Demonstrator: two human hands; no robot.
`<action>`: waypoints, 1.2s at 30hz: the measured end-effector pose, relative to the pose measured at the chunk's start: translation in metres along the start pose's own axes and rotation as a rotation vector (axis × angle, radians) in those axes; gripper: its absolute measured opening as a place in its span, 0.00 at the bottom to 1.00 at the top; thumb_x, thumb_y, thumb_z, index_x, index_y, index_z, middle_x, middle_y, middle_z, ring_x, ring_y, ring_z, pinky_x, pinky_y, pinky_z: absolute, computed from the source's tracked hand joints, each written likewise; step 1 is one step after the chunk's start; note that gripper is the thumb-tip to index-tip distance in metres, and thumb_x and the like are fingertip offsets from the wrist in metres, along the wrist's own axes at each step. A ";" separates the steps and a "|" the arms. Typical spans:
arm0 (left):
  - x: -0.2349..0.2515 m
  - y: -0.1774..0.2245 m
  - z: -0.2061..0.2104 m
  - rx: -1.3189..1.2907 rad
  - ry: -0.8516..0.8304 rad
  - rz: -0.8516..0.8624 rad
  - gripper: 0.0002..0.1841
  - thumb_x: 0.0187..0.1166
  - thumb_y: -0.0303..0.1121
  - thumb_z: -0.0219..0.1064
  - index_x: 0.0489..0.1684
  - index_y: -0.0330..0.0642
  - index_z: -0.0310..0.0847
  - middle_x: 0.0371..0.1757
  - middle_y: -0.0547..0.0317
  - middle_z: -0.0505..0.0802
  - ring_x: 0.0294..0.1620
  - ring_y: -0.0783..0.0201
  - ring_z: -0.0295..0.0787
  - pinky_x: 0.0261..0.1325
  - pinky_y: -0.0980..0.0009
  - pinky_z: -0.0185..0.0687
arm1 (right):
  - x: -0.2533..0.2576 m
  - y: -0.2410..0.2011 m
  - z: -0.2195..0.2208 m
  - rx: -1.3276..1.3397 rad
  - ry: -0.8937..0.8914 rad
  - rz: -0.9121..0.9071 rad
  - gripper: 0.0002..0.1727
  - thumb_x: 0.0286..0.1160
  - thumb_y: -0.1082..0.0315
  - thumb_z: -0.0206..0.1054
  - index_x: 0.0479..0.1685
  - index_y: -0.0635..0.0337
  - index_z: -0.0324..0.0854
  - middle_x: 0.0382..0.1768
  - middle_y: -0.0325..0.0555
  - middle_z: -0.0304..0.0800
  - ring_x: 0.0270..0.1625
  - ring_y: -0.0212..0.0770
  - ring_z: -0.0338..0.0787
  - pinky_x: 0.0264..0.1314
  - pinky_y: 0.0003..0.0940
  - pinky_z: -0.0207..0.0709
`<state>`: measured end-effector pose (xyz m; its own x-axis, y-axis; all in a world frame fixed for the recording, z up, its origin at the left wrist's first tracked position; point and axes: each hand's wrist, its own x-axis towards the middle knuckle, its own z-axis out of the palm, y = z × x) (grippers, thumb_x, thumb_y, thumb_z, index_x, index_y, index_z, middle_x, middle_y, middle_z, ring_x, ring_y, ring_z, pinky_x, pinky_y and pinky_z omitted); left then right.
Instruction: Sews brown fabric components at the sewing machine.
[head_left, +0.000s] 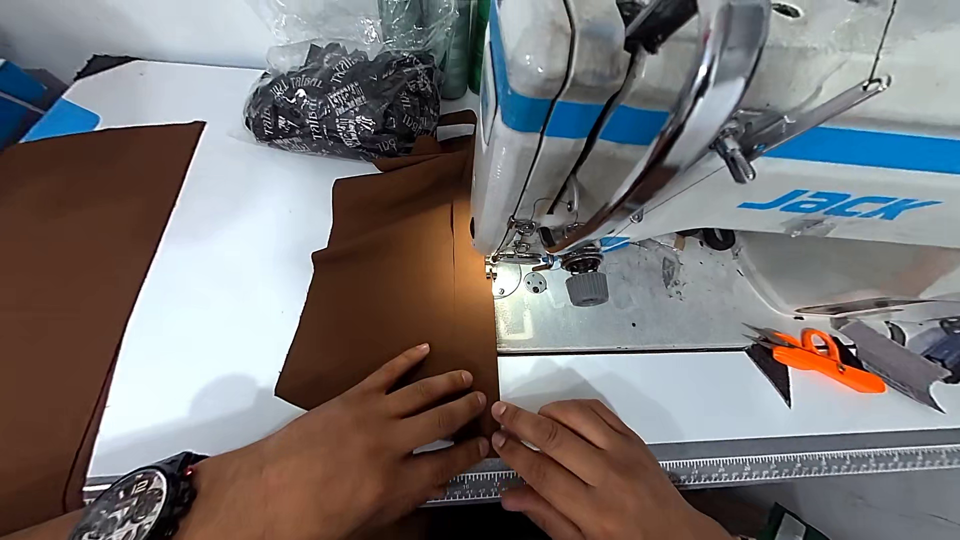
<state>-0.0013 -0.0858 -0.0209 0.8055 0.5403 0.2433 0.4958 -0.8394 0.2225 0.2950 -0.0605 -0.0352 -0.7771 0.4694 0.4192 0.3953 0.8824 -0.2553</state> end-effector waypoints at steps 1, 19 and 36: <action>0.000 -0.002 -0.001 -0.012 -0.013 0.001 0.23 0.93 0.52 0.45 0.81 0.63 0.74 0.86 0.59 0.76 0.90 0.52 0.64 0.88 0.37 0.55 | 0.001 0.004 -0.001 0.028 -0.013 -0.003 0.22 0.88 0.43 0.57 0.64 0.42 0.87 0.73 0.32 0.86 0.59 0.38 0.85 0.59 0.32 0.73; 0.035 -0.080 -0.017 -0.035 0.005 -0.038 0.24 0.86 0.58 0.54 0.72 0.65 0.85 0.77 0.66 0.84 0.85 0.59 0.71 0.87 0.37 0.61 | 0.057 0.069 -0.010 -0.145 -0.142 -0.112 0.23 0.90 0.46 0.53 0.68 0.41 0.87 0.74 0.30 0.85 0.59 0.39 0.85 0.50 0.34 0.75; 0.055 -0.128 -0.018 -0.016 0.132 -0.102 0.22 0.86 0.56 0.55 0.65 0.62 0.90 0.68 0.66 0.89 0.80 0.62 0.77 0.85 0.41 0.64 | 0.069 0.100 -0.008 -0.172 -0.002 -0.017 0.22 0.87 0.47 0.54 0.55 0.44 0.93 0.43 0.40 0.90 0.50 0.42 0.88 0.49 0.37 0.80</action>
<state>-0.0263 0.0527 -0.0190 0.7016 0.6262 0.3401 0.5666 -0.7797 0.2666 0.2851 0.0601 -0.0249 -0.7853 0.4547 0.4202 0.4599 0.8828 -0.0957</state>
